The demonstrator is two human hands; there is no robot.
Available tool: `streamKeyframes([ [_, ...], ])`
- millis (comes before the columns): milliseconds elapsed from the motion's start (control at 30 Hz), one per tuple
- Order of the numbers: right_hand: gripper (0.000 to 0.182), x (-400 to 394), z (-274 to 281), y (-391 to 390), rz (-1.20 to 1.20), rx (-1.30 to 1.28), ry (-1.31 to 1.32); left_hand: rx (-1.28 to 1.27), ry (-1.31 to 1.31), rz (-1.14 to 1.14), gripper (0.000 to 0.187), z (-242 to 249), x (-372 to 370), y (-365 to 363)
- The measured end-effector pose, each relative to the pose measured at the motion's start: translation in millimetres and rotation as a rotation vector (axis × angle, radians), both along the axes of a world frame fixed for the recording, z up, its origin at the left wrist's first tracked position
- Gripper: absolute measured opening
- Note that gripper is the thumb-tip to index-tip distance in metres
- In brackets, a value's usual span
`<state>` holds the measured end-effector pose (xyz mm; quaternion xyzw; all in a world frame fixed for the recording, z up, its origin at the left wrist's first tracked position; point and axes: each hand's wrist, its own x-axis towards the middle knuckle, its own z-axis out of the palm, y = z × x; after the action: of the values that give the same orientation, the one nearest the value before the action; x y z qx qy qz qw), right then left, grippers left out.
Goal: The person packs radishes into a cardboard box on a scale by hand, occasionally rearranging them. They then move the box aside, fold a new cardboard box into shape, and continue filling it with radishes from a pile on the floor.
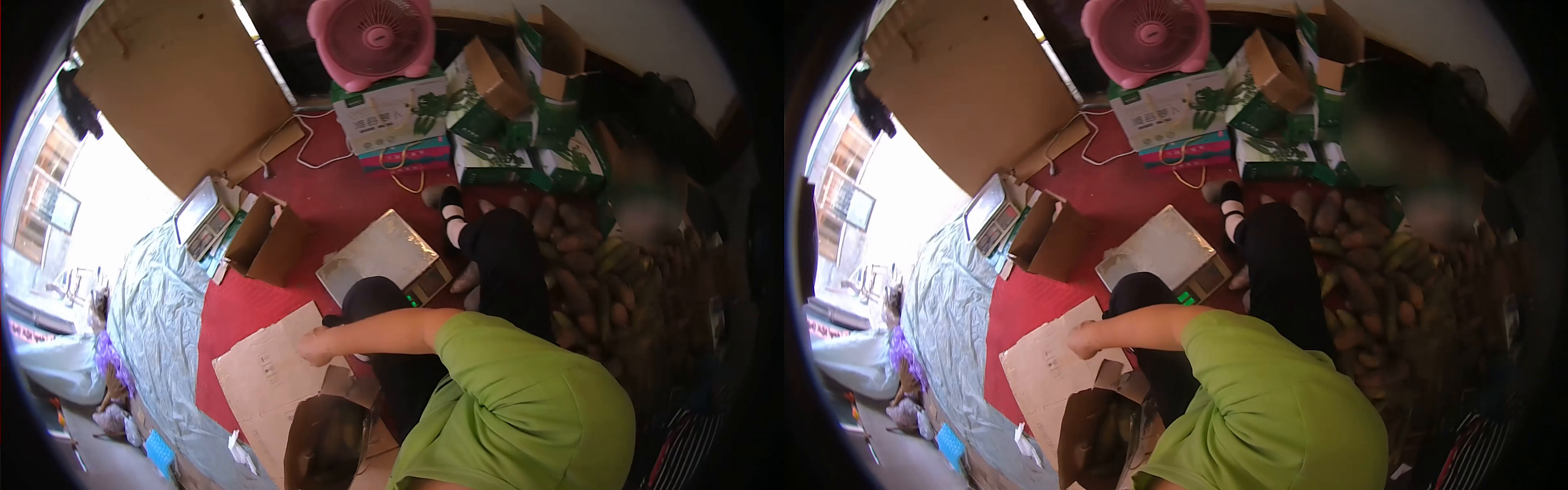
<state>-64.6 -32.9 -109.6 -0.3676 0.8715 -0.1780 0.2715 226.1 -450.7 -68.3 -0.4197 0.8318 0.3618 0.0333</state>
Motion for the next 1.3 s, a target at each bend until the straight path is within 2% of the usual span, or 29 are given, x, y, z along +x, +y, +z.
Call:
streamKeyframes([
  [133,0.022,-15.4,43.0,48.1,-0.135,-0.158,0.069,-0.011,0.085,-0.065,0.025,39.6,-32.8,43.1],
  [200,0.02,-25.9,68.0,83.0,-0.23,-0.319,0.121,-0.017,0.126,-0.083,0.027,60.1,-44.2,66.8],
  [233,0.019,-37.3,59.2,96.2,-0.263,-0.423,0.213,-0.019,0.15,-0.09,0.027,68.6,-50.9,79.1],
  [400,0.02,-47.3,96.4,208.3,-0.529,-0.489,0.205,-0.018,0.283,-0.124,0.031,99.7,-95.8,144.6],
  [433,0.019,-45.2,98.9,232.9,-0.597,-0.506,0.233,0.084,0.4,-0.241,0.026,94.4,-115.6,158.1],
  [467,0.019,-51.5,89.4,258.9,-0.599,-0.568,0.302,0.06,0.235,-0.38,0.033,80.3,-135.9,148.2],
  [533,0.019,-46.6,91.7,315.0,-0.713,-0.601,0.334,0.046,0.494,-0.542,0.015,65.1,-176.9,187.5],
  [600,0.019,-25.2,111.2,366.9,-0.96,-0.612,0.222,0.05,0.474,-0.716,0.017,73.2,-206.8,241.4],
  [633,0.017,-28.5,97.1,398.4,-0.997,-0.645,0.26,0.106,0.454,-0.781,0.011,81.3,-219.6,268.8],
  [700,0.014,-13.6,86.3,449.5,-1.263,-0.897,0.241,0.107,0.473,-0.907,0.012,90.5,-241.1,324.8],
  [733,0.019,-5.8,81.4,481.0,-1.346,-0.963,0.148,0.13,0.482,-0.973,0.011,93.4,-251.6,351.4],
  [767,0.018,13.2,97.1,496.0,-1.492,-0.971,0.205,0.182,0.492,-0.995,0.01,91.6,-261.4,376.2],
  [800,0.014,21.2,95.9,517.9,-1.621,-1.168,0.217,0.237,0.495,-1.04,0.01,91.6,-268.9,402.3],
  [833,0.014,31.4,95.3,538.7,-1.707,-1.371,0.199,0.273,0.515,-1.107,0.01,96.5,-271.5,431.7],
  [900,0.015,47.3,89.4,582.8,-1.827,-1.594,0.26,0.346,0.493,-1.237,0.009,92.0,-280.7,473.3],
  [933,0.015,53.3,90.9,599.4,-1.934,-1.622,0.304,0.438,0.469,-1.245,0.009,85.2,-282.4,492.2],
  [967,0.015,59.3,90.6,615.7,-1.945,-1.682,0.334,0.435,0.466,-1.308,0.009,72.6,-286.9,505.3],
  [1067,0.017,71.1,92.9,653.2,-1.975,-1.686,0.369,0.396,0.424,-1.409,0.01,47.5,-290.4,530.7],
  [1133,0.021,69.8,96.3,671.9,-2.072,-1.672,0.358,-0.038,0.361,-1.557,0.013,28.4,-289.6,525.2],
  [1167,0.021,67.9,97.5,679.6,-2.07,-1.666,0.355,-0.034,0.361,-1.552,0.013,25.1,-288.5,521.2],
  [1233,0.026,60.9,99.0,692.4,-2.059,-1.715,0.358,-0.444,0.094,-1.654,0.016,22.0,-286.9,513.2],
  [1300,0.028,51.0,100.0,701.1,-2.041,-1.721,0.345,-0.388,0.095,-1.608,0.017,22.4,-286.6,511.3],
])
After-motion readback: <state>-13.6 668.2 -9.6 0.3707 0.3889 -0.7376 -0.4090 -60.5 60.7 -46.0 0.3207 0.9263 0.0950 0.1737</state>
